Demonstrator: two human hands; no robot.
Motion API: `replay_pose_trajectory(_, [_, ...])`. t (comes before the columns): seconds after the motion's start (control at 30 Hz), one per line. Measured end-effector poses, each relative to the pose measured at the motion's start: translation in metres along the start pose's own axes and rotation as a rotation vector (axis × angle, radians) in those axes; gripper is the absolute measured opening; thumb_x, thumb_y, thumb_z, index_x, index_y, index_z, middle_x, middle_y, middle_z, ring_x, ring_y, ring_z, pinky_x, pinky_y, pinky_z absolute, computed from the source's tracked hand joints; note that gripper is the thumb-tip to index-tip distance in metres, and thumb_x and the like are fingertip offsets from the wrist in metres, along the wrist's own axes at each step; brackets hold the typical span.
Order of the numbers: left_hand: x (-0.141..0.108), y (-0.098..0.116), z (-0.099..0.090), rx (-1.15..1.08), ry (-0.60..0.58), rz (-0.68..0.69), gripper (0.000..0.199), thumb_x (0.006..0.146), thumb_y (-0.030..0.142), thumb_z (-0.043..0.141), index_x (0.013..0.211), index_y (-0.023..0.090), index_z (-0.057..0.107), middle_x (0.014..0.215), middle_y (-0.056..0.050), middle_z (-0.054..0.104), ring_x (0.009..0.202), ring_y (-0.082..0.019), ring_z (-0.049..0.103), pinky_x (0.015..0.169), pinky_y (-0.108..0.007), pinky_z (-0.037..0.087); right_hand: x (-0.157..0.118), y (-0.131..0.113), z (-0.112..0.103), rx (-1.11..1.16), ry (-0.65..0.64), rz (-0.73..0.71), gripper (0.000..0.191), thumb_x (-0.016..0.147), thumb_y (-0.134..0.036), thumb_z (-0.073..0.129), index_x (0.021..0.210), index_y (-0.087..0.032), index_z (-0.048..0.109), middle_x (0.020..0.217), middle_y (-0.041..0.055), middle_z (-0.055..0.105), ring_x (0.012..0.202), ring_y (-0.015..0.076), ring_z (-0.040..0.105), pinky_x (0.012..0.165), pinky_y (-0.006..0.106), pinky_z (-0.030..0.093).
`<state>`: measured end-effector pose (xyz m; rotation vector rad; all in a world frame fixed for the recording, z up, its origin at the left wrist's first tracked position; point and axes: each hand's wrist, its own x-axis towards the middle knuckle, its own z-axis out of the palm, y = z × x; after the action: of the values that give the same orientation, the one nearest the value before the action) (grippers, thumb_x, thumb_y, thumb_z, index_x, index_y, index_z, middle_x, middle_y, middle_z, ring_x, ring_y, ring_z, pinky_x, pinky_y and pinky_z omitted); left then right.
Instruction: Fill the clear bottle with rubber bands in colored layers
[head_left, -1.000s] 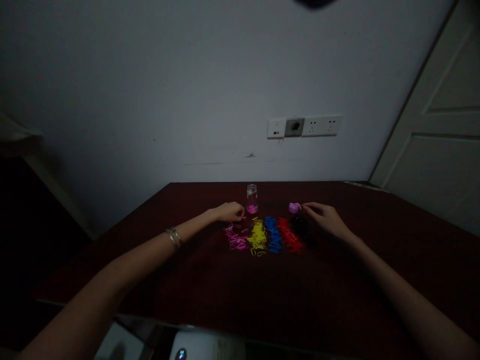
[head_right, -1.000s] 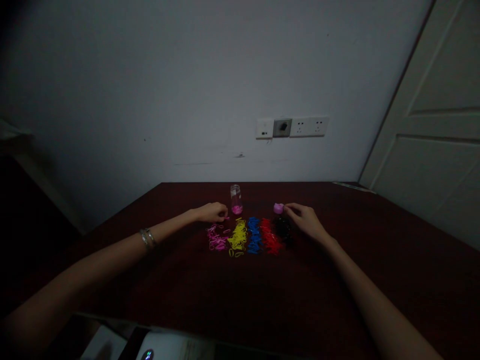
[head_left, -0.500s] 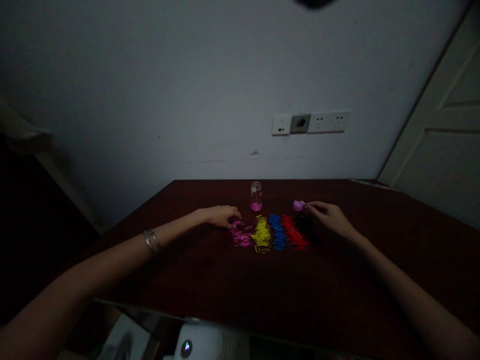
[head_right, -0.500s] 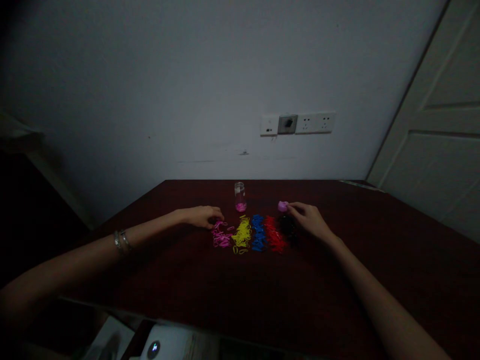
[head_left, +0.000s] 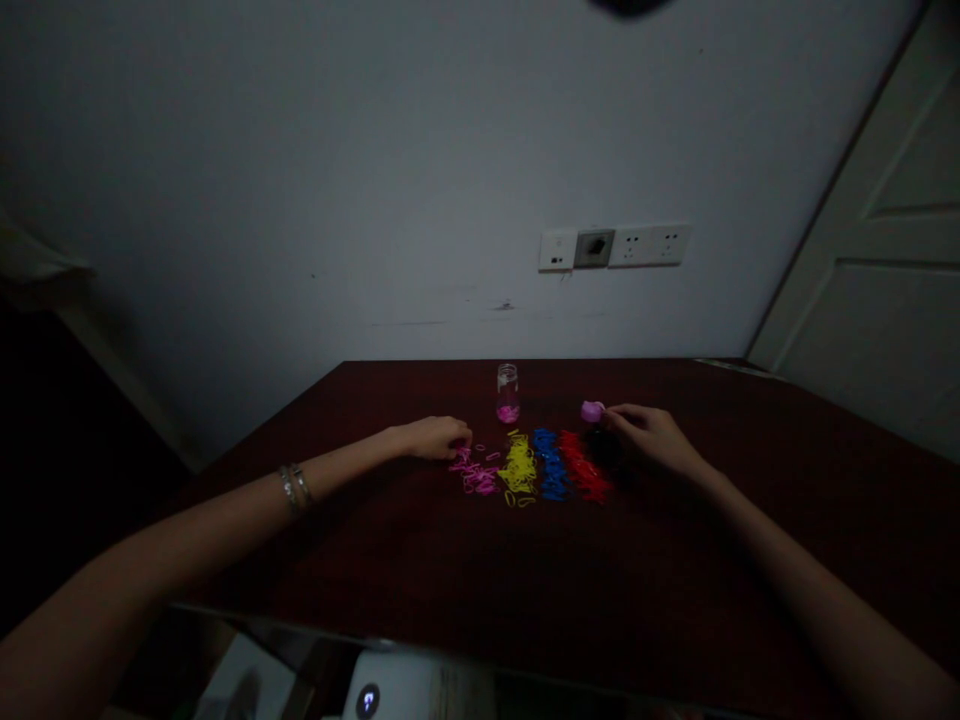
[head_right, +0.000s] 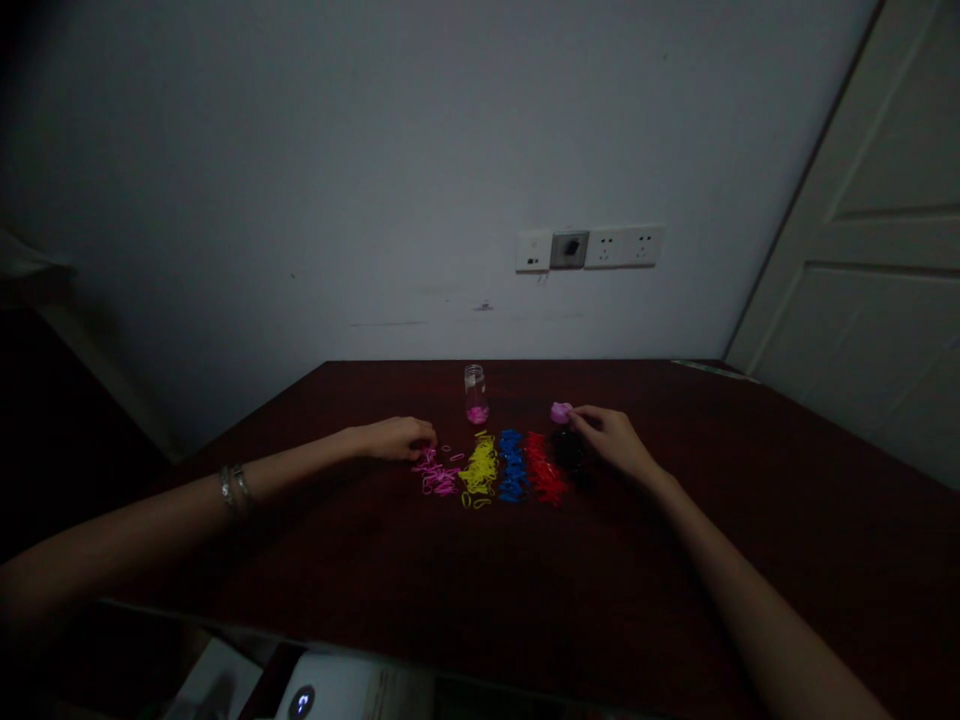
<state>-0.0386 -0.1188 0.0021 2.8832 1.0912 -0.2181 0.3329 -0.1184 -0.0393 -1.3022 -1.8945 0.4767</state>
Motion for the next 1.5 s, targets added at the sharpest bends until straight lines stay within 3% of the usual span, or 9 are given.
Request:
replay_pose_trajectory(0.27, [0.008,-0.014,0.006,-0.055,0.033,-0.014,0.02,0.07,0.014,0.053,0.086,0.018,0.062,0.084,-0.003,0.062,0.07,-0.012,0.054,0.06,-0.02,0.036,-0.001,-0.002,0.0,-0.003,-0.003,0.008,0.048,0.08,-0.054,0.043,0.092,-0.015,0.067,0.086,0.0076,0.068,0.073,0.0206,0.06,0.06,0.027,0.044])
replay_pose_trajectory(0.37, [0.011,-0.023,-0.001,-0.079,0.067,-0.013,0.021,0.068,0.014,0.054,0.086,0.017,0.063,0.08,-0.002,0.062,0.067,-0.011,0.052,0.06,-0.02,0.035,0.0,-0.001,0.001,-0.004,0.001,-0.002,0.047,0.08,-0.053,0.044,0.096,-0.015,0.067,0.088,0.0075,0.068,0.075,0.0209,0.06,0.061,0.027,0.044])
replay_pose_trajectory(0.7, [0.03,-0.044,-0.072,-0.156,0.268,-0.03,0.022,0.07,0.018,0.052,0.087,0.012,0.064,0.08,-0.005,0.063,0.068,-0.01,0.051,0.063,-0.021,0.035,0.001,0.004,0.003,-0.013,-0.02,0.006,0.043,0.081,-0.05,0.044,0.092,-0.015,0.067,0.084,0.007,0.068,0.075,0.0201,0.06,0.064,0.028,0.044])
replay_pose_trajectory(0.93, [0.06,-0.04,-0.101,-0.117,0.336,-0.031,0.023,0.066,0.014,0.051,0.084,0.01,0.065,0.076,-0.005,0.063,0.065,-0.01,0.05,0.061,-0.021,0.035,0.001,0.002,0.002,-0.02,-0.016,-0.018,0.044,0.081,-0.051,0.043,0.091,-0.016,0.067,0.086,0.0068,0.068,0.078,0.0219,0.061,0.068,0.03,0.045])
replay_pose_trajectory(1.2, [0.088,-0.028,-0.108,-0.007,0.303,-0.001,0.023,0.068,0.015,0.053,0.087,0.01,0.066,0.076,-0.006,0.063,0.063,-0.01,0.049,0.06,-0.022,0.035,0.001,-0.002,0.0,0.0,-0.01,-0.003,0.041,0.08,-0.049,0.045,0.093,-0.018,0.068,0.09,0.0072,0.069,0.08,0.0236,0.061,0.068,0.03,0.046])
replay_pose_trajectory(1.5, [0.103,-0.019,-0.102,0.016,0.254,0.001,0.02,0.066,0.015,0.058,0.084,0.012,0.066,0.076,-0.005,0.064,0.062,-0.011,0.05,0.059,-0.021,0.035,0.002,-0.001,0.001,-0.021,0.003,-0.023,0.043,0.079,-0.05,0.045,0.091,-0.016,0.068,0.09,0.0068,0.069,0.08,0.023,0.062,0.068,0.03,0.046])
